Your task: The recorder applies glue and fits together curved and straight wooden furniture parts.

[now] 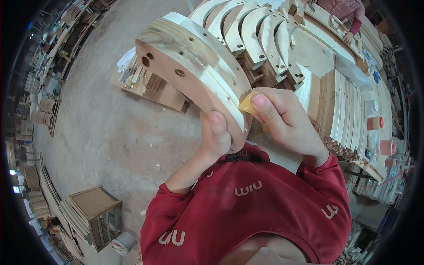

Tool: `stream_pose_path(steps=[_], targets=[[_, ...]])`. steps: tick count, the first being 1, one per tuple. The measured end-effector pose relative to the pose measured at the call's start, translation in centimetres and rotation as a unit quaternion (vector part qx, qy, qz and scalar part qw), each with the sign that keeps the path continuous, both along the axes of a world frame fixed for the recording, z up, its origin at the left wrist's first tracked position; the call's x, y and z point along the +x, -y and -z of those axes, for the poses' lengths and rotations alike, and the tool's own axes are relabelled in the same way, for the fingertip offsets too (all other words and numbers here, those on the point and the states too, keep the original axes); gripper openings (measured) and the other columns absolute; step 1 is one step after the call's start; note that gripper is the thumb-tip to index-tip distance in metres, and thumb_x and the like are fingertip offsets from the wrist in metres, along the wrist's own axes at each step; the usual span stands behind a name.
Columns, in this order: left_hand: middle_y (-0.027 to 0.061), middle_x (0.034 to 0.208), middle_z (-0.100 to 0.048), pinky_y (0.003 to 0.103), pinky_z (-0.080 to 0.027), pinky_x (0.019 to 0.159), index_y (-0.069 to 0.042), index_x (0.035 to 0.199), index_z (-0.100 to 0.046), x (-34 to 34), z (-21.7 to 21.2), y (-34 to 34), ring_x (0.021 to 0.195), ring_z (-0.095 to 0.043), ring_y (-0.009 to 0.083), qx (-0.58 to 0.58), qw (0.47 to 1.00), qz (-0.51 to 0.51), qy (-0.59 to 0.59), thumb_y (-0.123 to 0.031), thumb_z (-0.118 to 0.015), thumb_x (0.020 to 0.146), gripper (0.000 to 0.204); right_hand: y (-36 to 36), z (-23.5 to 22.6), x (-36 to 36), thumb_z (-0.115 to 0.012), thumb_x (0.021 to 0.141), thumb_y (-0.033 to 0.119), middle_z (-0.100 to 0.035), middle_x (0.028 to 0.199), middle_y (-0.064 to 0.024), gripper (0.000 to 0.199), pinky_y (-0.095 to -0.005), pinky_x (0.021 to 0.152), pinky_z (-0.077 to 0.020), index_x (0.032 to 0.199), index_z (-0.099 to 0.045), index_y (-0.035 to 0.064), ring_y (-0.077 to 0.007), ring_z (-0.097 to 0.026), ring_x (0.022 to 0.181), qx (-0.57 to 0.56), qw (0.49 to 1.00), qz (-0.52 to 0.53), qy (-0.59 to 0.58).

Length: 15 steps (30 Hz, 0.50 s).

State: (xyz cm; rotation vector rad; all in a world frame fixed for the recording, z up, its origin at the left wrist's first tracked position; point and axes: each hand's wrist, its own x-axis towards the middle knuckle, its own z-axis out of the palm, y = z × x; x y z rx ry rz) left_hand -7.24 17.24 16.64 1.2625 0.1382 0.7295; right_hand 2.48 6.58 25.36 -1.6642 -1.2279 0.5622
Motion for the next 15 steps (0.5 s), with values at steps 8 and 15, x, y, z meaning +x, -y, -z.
stream_pose_path(steps=[8,15], targets=[[0.0135,0.132,-0.037,0.036,-0.03,0.1,-0.002,0.135,-0.024,-0.2,-1.4,-0.9,0.12,-0.039,0.0223,0.028,0.995,-0.096,0.011,-0.06,-0.016,0.091,0.073,-0.2,1.3,-0.9,-0.039,0.096,0.022,-0.054,0.066,-0.0137,0.032,-0.0352,0.058,-0.0437,0.08,-0.055,-0.0012,-0.0279,-0.055,0.06,-0.026,0.999,-0.009,-0.028],[0.0125,0.133,-0.033,0.033,-0.025,0.103,-0.001,0.135,-0.022,0.7,-3.1,-1.7,0.122,-0.033,0.0207,-0.051,0.964,-0.253,0.063,-0.057,-0.015,0.093,0.071,-0.2,2.5,-1.3,-0.039,0.096,0.019,-0.054,0.065,-0.0119,0.031,-0.0336,0.058,-0.0447,0.079,-0.055,-0.0009,-0.0248,-0.056,0.059,-0.032,0.997,-0.045,-0.048]])
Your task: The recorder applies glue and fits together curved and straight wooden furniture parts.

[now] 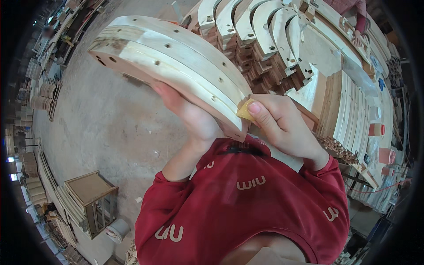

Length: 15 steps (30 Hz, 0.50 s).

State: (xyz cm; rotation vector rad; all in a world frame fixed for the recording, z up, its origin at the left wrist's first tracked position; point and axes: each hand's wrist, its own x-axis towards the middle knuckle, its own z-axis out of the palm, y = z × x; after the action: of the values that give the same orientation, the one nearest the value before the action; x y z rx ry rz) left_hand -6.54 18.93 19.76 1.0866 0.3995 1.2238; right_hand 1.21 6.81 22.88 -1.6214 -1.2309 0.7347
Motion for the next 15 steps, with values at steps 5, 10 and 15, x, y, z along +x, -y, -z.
stream_pose_path(steps=[5,10,15], targets=[[0.012,0.132,-0.033,0.032,-0.024,0.102,-0.001,0.135,-0.02,-0.8,1.6,-2.6,0.119,-0.034,0.0187,0.012,0.998,-0.044,0.039,-0.052,-0.016,0.095,0.064,0.0,0.2,-0.1,-0.039,0.096,0.02,-0.054,0.066,-0.0116,0.032,-0.0328,0.057,-0.0445,0.076,-0.054,-0.0006,-0.0236,-0.055,0.058,0.007,1.0,-0.01,0.019],[0.0082,0.132,-0.041,0.04,-0.036,0.099,-0.015,0.138,-0.027,-1.6,1.8,-4.6,0.117,-0.045,0.0248,0.045,0.993,-0.096,-0.043,-0.06,-0.01,0.09,0.068,0.1,0.2,-0.2,-0.04,0.096,0.02,-0.055,0.067,-0.0129,0.032,-0.0345,0.059,-0.0449,0.076,-0.054,-0.0005,-0.0273,-0.056,0.062,-0.037,0.999,-0.028,0.029],[0.0101,0.125,-0.048,0.043,-0.04,0.096,-0.014,0.133,-0.035,-1.6,0.1,-4.7,0.111,-0.05,0.0269,-0.092,0.993,-0.063,0.041,-0.063,-0.012,0.089,0.07,0.5,1.8,-0.3,-0.041,0.095,0.02,-0.054,0.068,-0.0152,0.031,-0.0366,0.06,-0.0441,0.076,-0.053,-0.0005,-0.0319,-0.055,0.065,-0.016,0.998,-0.013,0.053]])
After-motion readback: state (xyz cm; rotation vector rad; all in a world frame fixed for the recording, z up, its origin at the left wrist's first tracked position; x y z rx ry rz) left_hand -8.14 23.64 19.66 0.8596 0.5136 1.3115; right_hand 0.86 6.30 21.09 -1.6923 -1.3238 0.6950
